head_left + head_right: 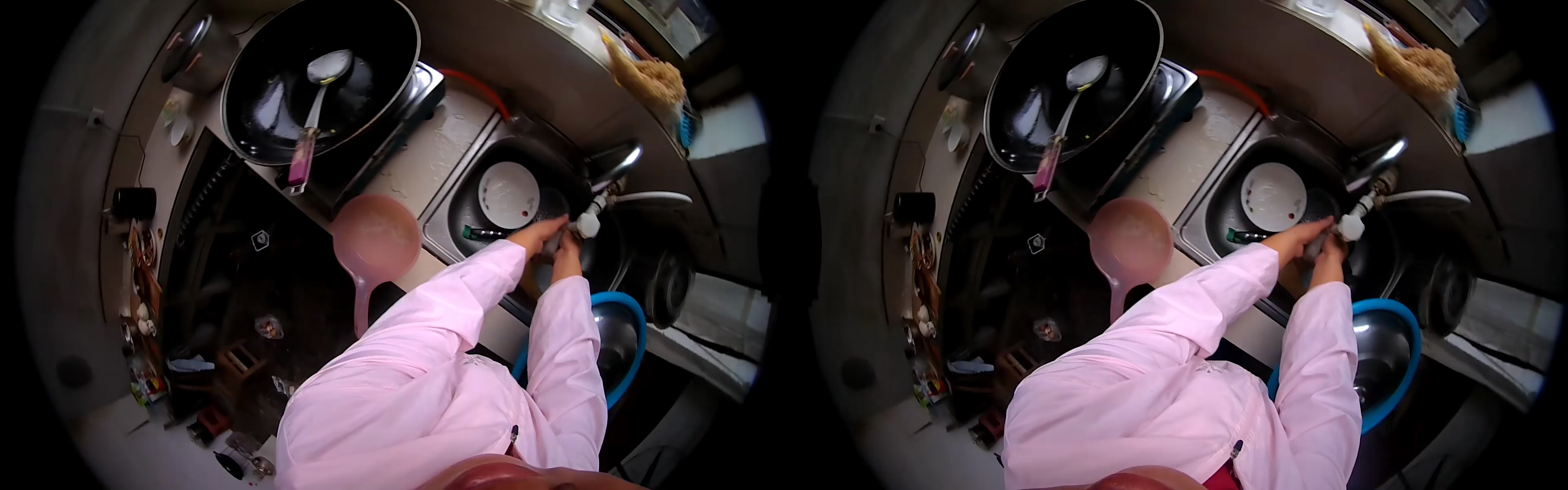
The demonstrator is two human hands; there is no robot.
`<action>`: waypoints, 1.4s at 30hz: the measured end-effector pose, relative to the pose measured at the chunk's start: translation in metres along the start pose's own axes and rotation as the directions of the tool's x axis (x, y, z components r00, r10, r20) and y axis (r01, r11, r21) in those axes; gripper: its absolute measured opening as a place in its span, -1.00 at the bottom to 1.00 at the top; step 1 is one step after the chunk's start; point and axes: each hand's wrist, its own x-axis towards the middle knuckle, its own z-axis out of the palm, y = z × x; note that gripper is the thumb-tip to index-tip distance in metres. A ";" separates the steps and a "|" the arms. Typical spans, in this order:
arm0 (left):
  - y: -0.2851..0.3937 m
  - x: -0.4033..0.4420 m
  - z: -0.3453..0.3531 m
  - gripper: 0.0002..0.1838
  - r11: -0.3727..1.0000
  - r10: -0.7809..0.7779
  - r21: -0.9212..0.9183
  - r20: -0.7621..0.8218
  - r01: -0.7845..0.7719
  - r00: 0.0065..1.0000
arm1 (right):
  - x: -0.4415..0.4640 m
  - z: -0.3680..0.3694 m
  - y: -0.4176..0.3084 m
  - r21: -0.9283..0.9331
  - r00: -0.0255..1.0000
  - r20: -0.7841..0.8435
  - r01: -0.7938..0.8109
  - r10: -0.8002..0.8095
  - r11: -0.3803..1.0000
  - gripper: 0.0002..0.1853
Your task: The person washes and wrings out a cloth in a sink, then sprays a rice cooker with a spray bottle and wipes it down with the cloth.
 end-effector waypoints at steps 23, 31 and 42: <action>-0.022 0.011 0.007 -0.45 0.993 0.098 -0.039 -0.286 -0.114 0.953 | 0.030 -0.024 0.011 -0.438 0.952 -0.093 0.225 -0.293 0.870 -0.77; -0.002 -0.010 0.019 -0.39 0.984 0.173 0.121 -0.446 -0.133 0.878 | 0.029 -0.012 0.007 0.341 0.872 0.448 -0.372 0.199 0.863 -0.75; -0.003 -0.023 0.029 -0.54 0.379 0.645 0.888 -0.053 -0.259 0.762 | 0.040 -0.009 0.008 0.090 0.930 0.341 0.112 -0.136 0.990 -0.66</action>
